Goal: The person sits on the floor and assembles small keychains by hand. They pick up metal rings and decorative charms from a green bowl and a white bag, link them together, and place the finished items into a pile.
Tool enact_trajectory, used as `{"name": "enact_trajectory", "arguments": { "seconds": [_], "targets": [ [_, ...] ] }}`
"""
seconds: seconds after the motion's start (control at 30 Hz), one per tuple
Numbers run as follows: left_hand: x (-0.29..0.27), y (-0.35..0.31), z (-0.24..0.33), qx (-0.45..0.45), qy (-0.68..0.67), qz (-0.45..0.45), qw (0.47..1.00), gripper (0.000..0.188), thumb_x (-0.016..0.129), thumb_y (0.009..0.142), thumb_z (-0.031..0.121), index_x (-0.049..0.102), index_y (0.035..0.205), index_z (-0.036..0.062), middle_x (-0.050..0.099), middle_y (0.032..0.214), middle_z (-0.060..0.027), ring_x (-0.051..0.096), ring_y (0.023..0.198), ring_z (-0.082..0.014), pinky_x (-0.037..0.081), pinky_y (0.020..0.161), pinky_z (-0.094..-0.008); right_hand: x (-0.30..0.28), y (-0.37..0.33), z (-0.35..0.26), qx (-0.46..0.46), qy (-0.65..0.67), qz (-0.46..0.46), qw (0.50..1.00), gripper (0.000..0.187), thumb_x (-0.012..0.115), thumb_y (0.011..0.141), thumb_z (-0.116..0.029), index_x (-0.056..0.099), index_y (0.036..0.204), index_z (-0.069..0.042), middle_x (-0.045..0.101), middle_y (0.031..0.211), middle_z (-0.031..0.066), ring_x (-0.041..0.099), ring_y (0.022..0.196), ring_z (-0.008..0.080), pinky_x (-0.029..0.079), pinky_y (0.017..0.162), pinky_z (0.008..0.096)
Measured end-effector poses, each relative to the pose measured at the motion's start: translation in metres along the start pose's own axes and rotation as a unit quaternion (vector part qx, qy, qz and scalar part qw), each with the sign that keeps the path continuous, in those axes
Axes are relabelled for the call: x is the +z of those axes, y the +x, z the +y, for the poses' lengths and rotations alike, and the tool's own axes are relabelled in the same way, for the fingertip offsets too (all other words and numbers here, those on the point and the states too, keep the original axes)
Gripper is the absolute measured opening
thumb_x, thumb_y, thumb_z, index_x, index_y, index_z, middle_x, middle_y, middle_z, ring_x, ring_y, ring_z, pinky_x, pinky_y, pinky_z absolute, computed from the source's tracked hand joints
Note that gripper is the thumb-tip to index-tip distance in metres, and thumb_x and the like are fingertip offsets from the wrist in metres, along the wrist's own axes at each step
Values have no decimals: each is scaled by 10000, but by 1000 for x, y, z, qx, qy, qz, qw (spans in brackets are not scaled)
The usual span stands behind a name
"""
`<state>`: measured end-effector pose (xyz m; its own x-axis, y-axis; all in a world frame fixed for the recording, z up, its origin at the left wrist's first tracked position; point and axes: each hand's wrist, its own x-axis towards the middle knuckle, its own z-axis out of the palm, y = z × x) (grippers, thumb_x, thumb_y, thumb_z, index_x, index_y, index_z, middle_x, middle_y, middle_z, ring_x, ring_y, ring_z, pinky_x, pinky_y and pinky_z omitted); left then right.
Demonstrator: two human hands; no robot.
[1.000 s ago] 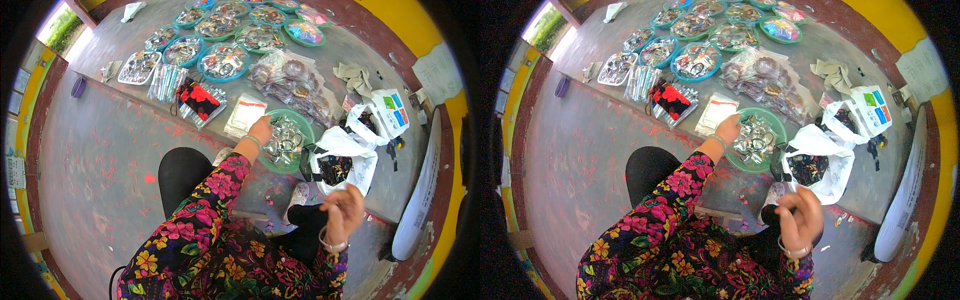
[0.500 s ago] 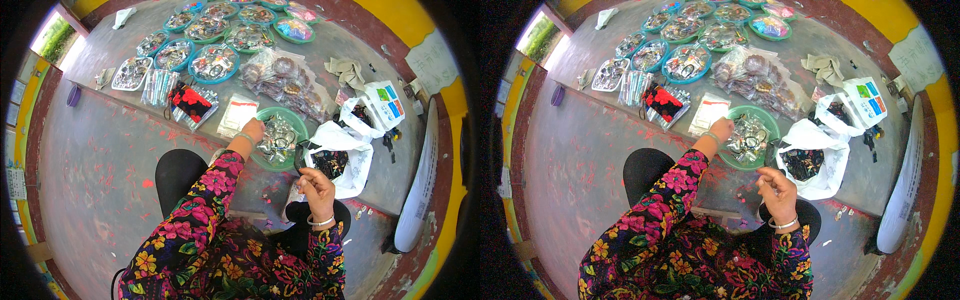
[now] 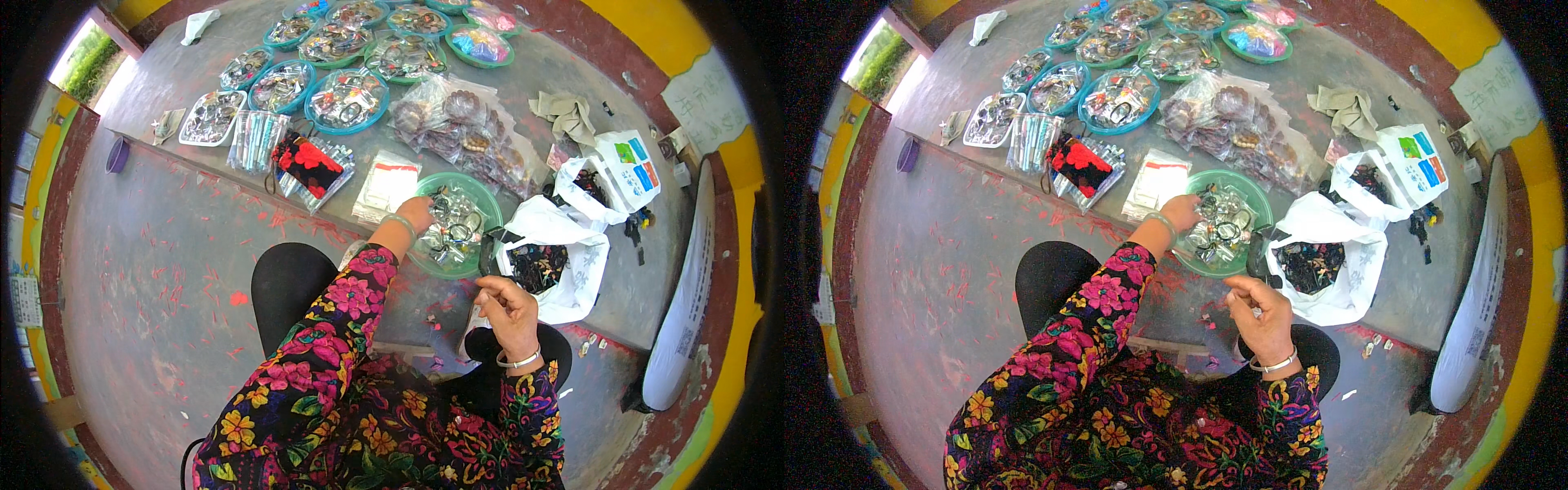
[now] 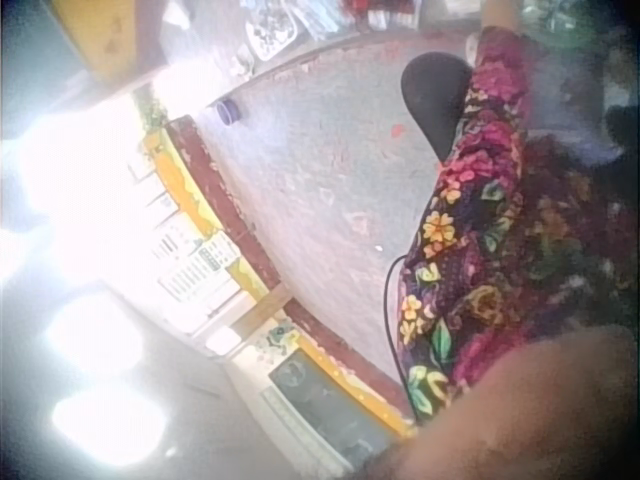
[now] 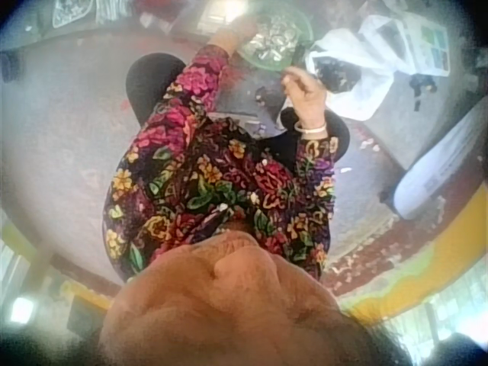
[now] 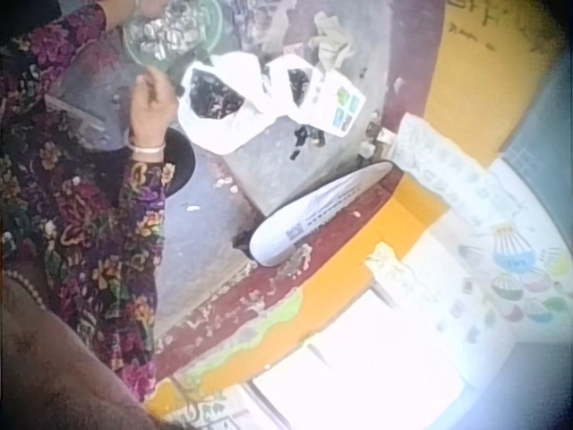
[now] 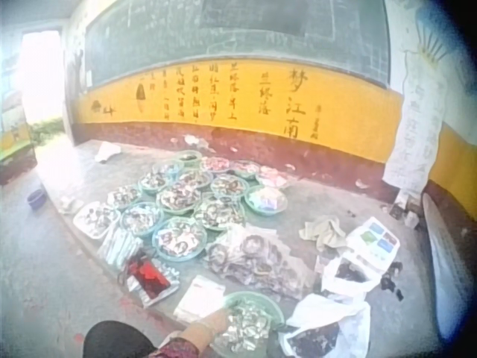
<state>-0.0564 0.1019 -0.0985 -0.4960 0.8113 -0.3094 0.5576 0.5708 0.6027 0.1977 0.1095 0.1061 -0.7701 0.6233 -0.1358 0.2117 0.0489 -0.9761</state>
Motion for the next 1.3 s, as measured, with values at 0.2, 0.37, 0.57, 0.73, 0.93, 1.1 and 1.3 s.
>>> {"name": "enact_trajectory", "arguments": {
  "seconds": [0.2,0.37,0.57,0.73,0.93,1.1,1.3],
  "targets": [
    [6,5,-11,46,21,75,996,308,636,667,195,616,943,61,619,865,-153,590,832,-299,452,760,-376,0,2,-4,11,-9,-2,1000,173,552,777,-6,597,941,24,597,698,32,547,612,60,432,552,199],
    [-6,-1,3,-26,2,34,999,209,558,720,156,618,887,45,620,816,-165,596,784,-317,473,727,-376,0,2,-3,38,3,7,999,160,545,794,-23,598,938,23,598,690,33,549,615,60,429,541,196],
    [-15,-21,13,-48,-172,101,979,129,482,787,86,576,829,9,617,759,-138,622,559,-233,486,527,-330,-2,4,0,12,-8,18,1000,164,532,806,-43,600,942,19,597,685,32,549,587,70,431,518,193],
    [-46,-58,57,-98,-482,72,868,152,483,827,89,460,951,4,590,814,-146,634,627,-219,479,468,-280,-10,10,15,44,2,22,999,180,504,826,-91,602,938,9,599,681,41,547,553,72,418,480,190],
    [-67,-113,98,21,-740,42,671,195,470,857,66,432,1037,1,581,958,-179,619,792,-213,498,572,-238,1,19,30,150,50,-41,987,266,539,846,-263,603,955,-29,608,751,52,566,580,119,426,502,220],
    [-68,-163,120,23,-833,-3,552,114,448,863,32,480,958,-22,577,988,-166,604,857,-217,518,692,-239,22,19,25,141,247,-64,957,458,560,839,-334,478,1182,-42,569,1010,50,540,903,141,430,678,248],
    [-57,-209,133,36,-846,-72,527,97,455,858,22,477,950,-1,577,972,-143,603,876,-224,522,687,-242,23,18,21,9,391,27,920,304,564,845,-256,577,1045,-27,604,965,77,562,862,149,441,674,259]
  ]
}}
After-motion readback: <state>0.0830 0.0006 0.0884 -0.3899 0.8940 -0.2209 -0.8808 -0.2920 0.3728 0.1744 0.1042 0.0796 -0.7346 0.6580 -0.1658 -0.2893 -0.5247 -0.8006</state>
